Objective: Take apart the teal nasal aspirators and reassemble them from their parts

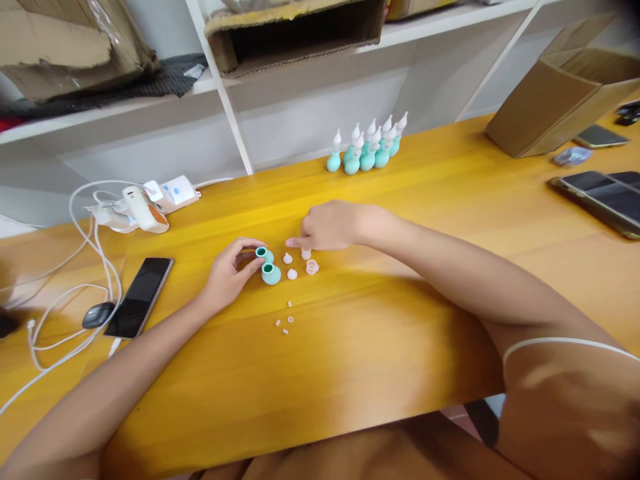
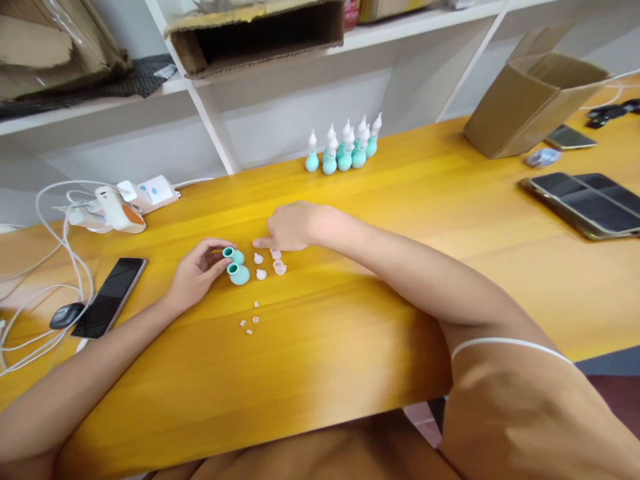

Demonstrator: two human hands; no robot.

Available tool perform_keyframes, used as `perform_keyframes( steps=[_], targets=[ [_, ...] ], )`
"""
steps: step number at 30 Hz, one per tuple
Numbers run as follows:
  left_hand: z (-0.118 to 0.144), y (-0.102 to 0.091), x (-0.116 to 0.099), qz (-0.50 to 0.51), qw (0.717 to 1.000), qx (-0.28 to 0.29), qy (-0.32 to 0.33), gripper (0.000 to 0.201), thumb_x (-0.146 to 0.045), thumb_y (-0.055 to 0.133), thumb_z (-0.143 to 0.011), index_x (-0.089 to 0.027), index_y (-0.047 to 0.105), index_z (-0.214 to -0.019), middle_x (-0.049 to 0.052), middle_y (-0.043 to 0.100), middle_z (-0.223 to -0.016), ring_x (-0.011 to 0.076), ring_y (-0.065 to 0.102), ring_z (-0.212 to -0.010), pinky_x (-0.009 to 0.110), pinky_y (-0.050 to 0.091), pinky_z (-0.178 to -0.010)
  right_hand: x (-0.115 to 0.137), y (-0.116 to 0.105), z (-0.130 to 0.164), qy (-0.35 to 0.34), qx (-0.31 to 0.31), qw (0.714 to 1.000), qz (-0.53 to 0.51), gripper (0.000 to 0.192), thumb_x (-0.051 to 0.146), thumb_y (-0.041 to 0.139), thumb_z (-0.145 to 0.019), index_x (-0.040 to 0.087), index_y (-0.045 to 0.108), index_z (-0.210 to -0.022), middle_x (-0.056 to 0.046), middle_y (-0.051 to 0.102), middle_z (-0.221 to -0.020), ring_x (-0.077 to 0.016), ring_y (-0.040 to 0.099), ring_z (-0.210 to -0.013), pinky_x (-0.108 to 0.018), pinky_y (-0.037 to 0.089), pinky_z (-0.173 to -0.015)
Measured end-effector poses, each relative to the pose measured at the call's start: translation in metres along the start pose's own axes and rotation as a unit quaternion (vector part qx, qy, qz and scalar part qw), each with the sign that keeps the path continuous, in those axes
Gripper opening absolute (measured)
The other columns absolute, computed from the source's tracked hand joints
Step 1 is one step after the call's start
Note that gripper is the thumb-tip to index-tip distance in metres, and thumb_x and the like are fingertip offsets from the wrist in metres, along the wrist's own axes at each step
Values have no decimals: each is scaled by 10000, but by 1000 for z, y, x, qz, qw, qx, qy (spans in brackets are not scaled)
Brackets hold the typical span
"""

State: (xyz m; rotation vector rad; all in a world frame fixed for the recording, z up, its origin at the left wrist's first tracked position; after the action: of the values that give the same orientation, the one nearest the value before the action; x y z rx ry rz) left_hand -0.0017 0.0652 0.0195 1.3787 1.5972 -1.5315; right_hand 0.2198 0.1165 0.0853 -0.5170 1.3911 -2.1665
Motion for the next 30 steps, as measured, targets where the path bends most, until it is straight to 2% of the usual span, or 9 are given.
perform_keyframes(
  steps=[2, 4, 7, 10, 14, 19, 24, 28, 30],
  targets=[
    [1, 0, 2, -2, 1000, 2, -6, 340, -436, 780, -1011, -212, 724, -1261, 111, 742, -1318, 251, 735, -1220, 455, 611, -1137, -19, -11, 1, 14, -42, 999, -9, 762, 663, 331, -1156, 108, 852, -1190, -226, 804, -1196, -351, 753, -1078, -372, 463, -862],
    [1, 0, 4, 1, 1000, 0, -16, 373, -469, 767, -1016, -210, 707, -1279, 120, 743, -1344, 256, 738, -1225, 448, 614, -1126, -49, -24, 0, 41, -127, 991, -20, 667, 561, 351, -1172, 93, 819, -1253, -226, 783, -1271, -331, 728, -1109, -365, 451, -896],
    [2, -1, 1, -4, 1000, 3, -20, 390, -511, 688, -1066, -199, 687, -1300, 131, 744, -1365, 254, 738, -1223, 418, 613, -1094, -106, -41, -4, 95, -316, 943, -51, 481, 290, 384, -1154, 92, 718, -1439, -236, 684, -1491, -270, 700, -1113, -361, 432, -906],
    [2, -3, -6, -26, 1000, 10, -13, 400, -527, 569, -1128, -191, 684, -1310, 130, 750, -1362, 257, 715, -1260, 413, 582, -1116, -156, -37, -14, 130, -407, 899, -93, 492, 250, 373, -1151, 29, 682, -1462, -301, 516, -1664, -209, 687, -1168, -349, 423, -934],
    [3, -4, -10, -48, 999, 8, -10, 419, -539, 513, -1145, -194, 692, -1304, 118, 759, -1341, 269, 693, -1276, 426, 549, -1136, -199, -22, -24, 171, -424, 878, -141, 503, 175, 395, -1123, 99, 630, -1561, -234, 411, -1770, -273, 594, -1406, -377, 421, -1118],
    [3, -5, -8, -52, 999, 6, -7, 420, -541, 514, -1142, -197, 698, -1300, 112, 757, -1332, 272, 688, -1264, 435, 536, -1128, -224, -15, -27, 171, -416, 879, -157, 502, 184, 411, -1054, 150, 761, -1411, -155, 697, -1511, -303, 632, -1400, -440, 457, -1238],
    [3, -5, -9, -56, 998, 4, -7, 413, -531, 497, -1142, -203, 701, -1290, 111, 751, -1331, 280, 682, -1272, 449, 538, -1131, -224, -22, -20, 165, -408, 881, -175, 474, 264, 417, -1067, 151, 809, -1310, -159, 817, -1219, -331, 767, -1182, -461, 546, -1130],
    [2, -7, -9, -56, 998, -11, -7, 407, -527, 498, -1139, -204, 698, -1283, 113, 751, -1329, 281, 685, -1268, 457, 540, -1127, -211, -41, -3, 159, -428, 877, -152, 444, 262, 430, -1085, 138, 836, -1215, -136, 834, -1067, -293, 772, -1089, -444, 539, -1137],
    [2, -7, -9, -55, 998, -12, -9, 405, -526, 500, -1138, -202, 697, -1280, 114, 750, -1327, 278, 687, -1264, 458, 538, -1125, -205, -45, -1, 143, -415, 888, -138, 437, 255, 442, -1084, 115, 844, -1179, -146, 831, -1036, -278, 758, -1066, -434, 526, -1143]
  ],
)
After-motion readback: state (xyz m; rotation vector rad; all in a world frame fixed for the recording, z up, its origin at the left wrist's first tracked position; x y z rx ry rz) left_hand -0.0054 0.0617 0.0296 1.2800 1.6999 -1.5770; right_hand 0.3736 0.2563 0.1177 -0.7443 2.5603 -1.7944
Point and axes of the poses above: each hand's wrist, its own z-axis away from the middle knuckle, its own y-axis out of the palm, x = y × z, the point moved 6 cm from there along -z, towards the middle knuckle
